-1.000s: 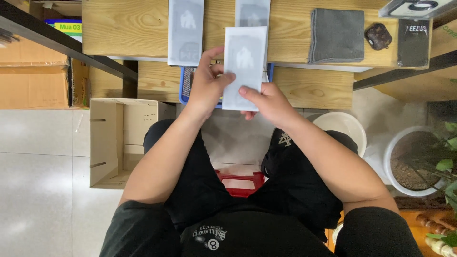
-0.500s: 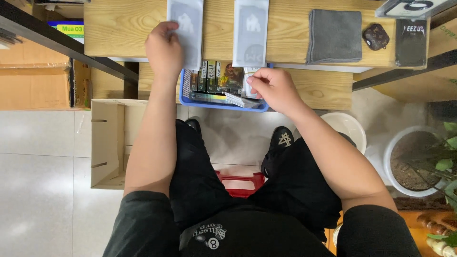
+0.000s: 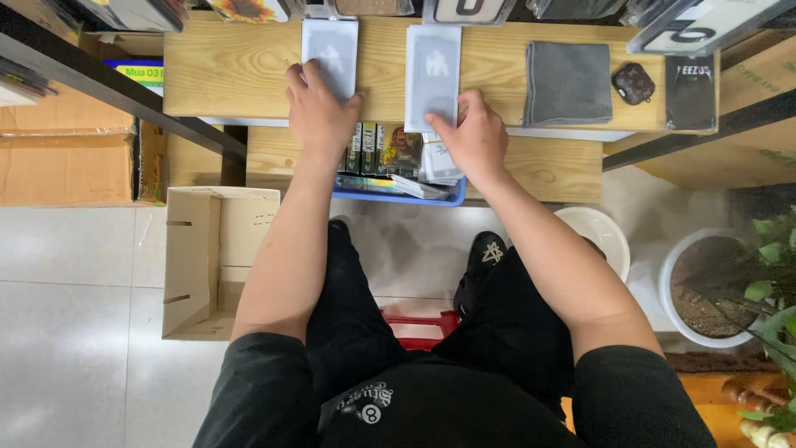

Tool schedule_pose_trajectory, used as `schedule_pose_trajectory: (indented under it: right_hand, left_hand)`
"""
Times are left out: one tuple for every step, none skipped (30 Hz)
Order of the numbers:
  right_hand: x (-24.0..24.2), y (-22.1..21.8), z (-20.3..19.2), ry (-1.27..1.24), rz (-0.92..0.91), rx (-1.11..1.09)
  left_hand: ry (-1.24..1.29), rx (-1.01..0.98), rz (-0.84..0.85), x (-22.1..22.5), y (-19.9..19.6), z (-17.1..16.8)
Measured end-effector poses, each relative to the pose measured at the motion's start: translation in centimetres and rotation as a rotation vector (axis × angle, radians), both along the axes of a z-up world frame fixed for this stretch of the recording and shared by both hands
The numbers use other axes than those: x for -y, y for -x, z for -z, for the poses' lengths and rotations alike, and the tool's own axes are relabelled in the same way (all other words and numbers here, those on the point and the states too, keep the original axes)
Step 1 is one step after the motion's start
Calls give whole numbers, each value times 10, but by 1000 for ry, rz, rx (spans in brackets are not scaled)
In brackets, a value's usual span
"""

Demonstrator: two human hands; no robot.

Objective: Inspecting mobile phone screen protectors by removing them from paper sleeves, examining them, and putting them back.

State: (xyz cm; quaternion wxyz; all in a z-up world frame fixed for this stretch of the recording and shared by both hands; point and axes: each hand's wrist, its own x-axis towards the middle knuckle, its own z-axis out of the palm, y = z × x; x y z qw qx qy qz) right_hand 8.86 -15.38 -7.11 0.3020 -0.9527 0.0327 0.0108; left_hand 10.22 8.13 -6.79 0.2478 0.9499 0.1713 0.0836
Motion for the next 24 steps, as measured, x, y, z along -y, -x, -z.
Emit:
schedule_pose_trajectory:
  right_hand:
    - [-1, 0, 2, 0, 1, 4]
    - [-1, -1, 3, 15, 16, 5]
    - [-1, -2, 4, 31, 32, 6]
    - [0, -2, -3, 33, 33, 13]
    - [1, -2, -9, -42, 67, -47]
    - [1, -1, -15, -120, 98, -109]
    - [5, -4, -9, -120, 98, -106]
    - [9, -7, -2, -156, 107, -81]
    - [12, -10, 5, -192, 117, -56]
    - [15, -12, 12, -192, 120, -53]
    - [17, -13, 18, -249, 152, -59]
    - [19, -16, 24, -306, 180, -63]
    - [16, -11, 7, -306, 180, -58]
    - [13, -5, -10, -512, 197, -154]
    - [11, 2, -26, -718, 213, -251]
    - [10, 7, -20, -719, 212, -246]
    - [9, 12, -15, -862, 228, -262]
    - [8, 18, -9, -1005, 244, -278]
    - [6, 28, -16, -1008, 243, -273]
    - [4, 41, -22, -1092, 223, -328]
    - [2, 54, -28, -1176, 203, -384]
    - [0, 64, -29, -1175, 203, -383]
    - [-1, 74, -30, -1235, 148, -404]
    - [-4, 83, -31, -1295, 93, -425]
  left_hand:
    - [0, 4, 1, 1, 2, -3]
    - [-10, -9, -1, 2, 2, -5]
    - [-20, -22, -3, 4, 2, -8]
    - [-18, -15, -2, 4, 3, -8]
    - [-18, -12, 1, 3, 3, -7]
    - [-21, -10, 4, 3, 5, -6]
    - [-21, -7, 3, 2, 6, -5]
    - [-58, 24, 17, 1, 7, -3]
    - [-95, 55, 30, 0, 7, -1]
    - [-95, 58, 33, 4, 11, -3]
    - [-131, 132, 106, 7, 15, -4]
    - [-166, 208, 175, 11, 17, -6]
    - [-165, 213, 175, 19, 22, -11]
    - [-130, 352, 283, 27, 28, -15]
    - [-95, 490, 391, 35, 34, -19]
    - [-97, 495, 392, 47, 43, -31]
    - [171, 351, 337, 58, 52, -43]
    - [434, 200, 280, 70, 61, -55]
    - [432, 205, 282, 69, 59, -46]
    - [639, 75, 248, 68, 59, -37]
    - [844, -58, 209, 67, 60, -27]
    - [845, -57, 210, 72, 60, -30]
    - [1231, -46, 164, 76, 60, -33]
    - [1616, -34, 110, 80, 59, -36]
